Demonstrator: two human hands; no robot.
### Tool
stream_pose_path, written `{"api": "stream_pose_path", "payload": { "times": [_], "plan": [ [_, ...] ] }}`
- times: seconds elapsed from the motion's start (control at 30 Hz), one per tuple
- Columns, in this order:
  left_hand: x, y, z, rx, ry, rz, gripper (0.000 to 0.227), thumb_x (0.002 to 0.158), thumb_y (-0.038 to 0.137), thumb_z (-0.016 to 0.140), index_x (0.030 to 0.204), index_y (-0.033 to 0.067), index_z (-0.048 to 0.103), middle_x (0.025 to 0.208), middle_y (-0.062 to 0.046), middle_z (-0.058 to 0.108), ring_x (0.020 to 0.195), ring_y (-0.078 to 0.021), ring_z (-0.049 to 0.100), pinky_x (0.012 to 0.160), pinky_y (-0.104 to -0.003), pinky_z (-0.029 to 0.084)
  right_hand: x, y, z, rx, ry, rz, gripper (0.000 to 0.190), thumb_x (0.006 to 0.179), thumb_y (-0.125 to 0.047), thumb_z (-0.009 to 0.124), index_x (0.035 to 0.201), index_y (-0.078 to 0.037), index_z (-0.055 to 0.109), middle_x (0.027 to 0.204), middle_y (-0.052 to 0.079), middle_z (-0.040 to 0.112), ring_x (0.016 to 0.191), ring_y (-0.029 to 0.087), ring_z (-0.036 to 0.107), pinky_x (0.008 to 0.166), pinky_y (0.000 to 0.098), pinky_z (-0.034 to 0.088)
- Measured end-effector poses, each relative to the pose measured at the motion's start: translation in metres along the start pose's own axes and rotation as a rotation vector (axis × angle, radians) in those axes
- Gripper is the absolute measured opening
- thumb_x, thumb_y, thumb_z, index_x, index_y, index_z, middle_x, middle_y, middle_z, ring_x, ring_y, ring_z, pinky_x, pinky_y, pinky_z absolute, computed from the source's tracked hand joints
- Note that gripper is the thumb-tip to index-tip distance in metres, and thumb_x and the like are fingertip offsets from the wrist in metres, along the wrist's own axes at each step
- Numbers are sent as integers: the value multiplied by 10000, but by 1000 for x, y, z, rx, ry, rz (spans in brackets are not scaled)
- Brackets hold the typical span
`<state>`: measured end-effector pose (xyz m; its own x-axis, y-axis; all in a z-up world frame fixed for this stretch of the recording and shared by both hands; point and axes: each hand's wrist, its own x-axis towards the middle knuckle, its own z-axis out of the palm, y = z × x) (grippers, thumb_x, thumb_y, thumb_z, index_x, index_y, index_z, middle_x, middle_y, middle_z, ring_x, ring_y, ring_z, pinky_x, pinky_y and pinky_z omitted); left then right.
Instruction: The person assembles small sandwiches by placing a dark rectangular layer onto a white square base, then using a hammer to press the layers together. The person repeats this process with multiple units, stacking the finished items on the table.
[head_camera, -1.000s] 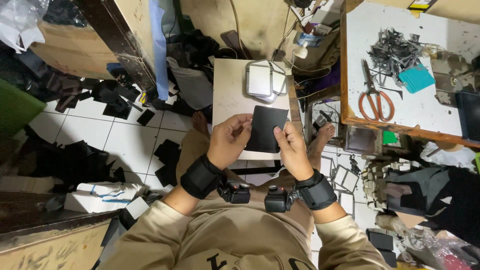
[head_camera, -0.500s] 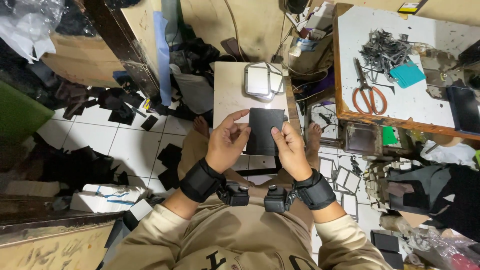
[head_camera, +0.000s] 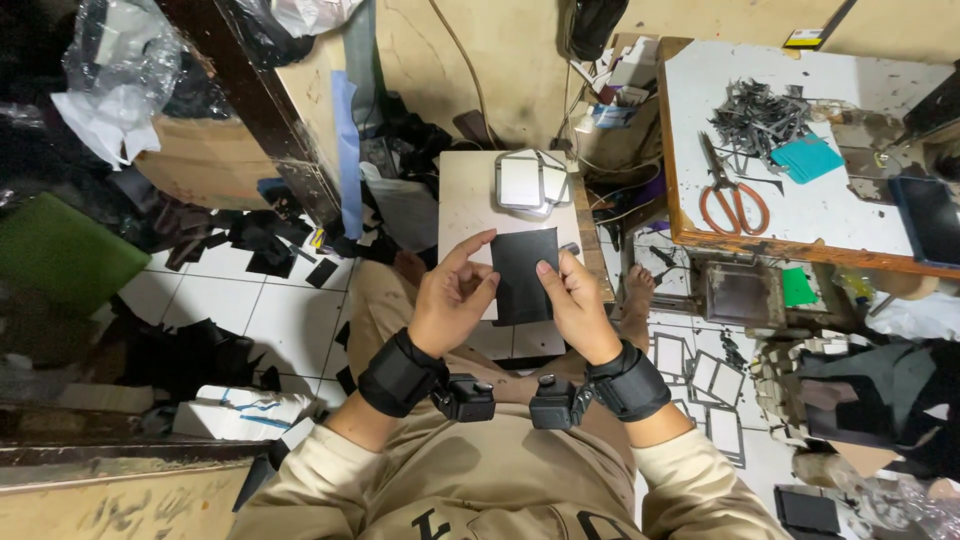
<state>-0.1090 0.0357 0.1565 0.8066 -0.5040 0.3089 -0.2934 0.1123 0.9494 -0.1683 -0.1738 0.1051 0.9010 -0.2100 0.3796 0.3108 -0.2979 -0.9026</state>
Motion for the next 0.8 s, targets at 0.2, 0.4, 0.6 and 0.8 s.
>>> {"api": "stream_pose_path", "payload": {
  "times": [0.2,0.4,0.6,0.8],
  "plan": [
    [-1,12,-14,36,-97,-56,558,941,-27,668,1463,67,496,784,48,602,671,4,511,594,-174,408,2,-24,9,88,-72,26,170,1108,-174,543,1028,-25,567,825,-79,433,761,18,366,663,203,366],
    [4,12,-24,-25,-186,-172,528,900,-31,667,1390,58,490,751,35,589,670,-11,563,604,-181,457,1,-34,15,139,-133,109,229,1098,-187,523,1209,-10,616,873,-81,541,787,10,438,707,196,409],
    [6,-40,-31,-70,-212,-133,249,957,-26,683,1168,-8,551,824,9,601,766,-46,604,678,-220,526,3,-14,17,123,-135,84,245,1114,-196,526,1236,-6,623,908,-72,556,825,16,458,757,195,430],
    [29,-18,-25,63,-162,-40,347,932,19,720,1244,19,568,892,-21,628,799,-84,598,670,-263,503,5,10,19,44,-109,109,186,1130,-176,530,1177,-17,616,903,-63,536,831,22,454,764,201,436]
  ]
}}
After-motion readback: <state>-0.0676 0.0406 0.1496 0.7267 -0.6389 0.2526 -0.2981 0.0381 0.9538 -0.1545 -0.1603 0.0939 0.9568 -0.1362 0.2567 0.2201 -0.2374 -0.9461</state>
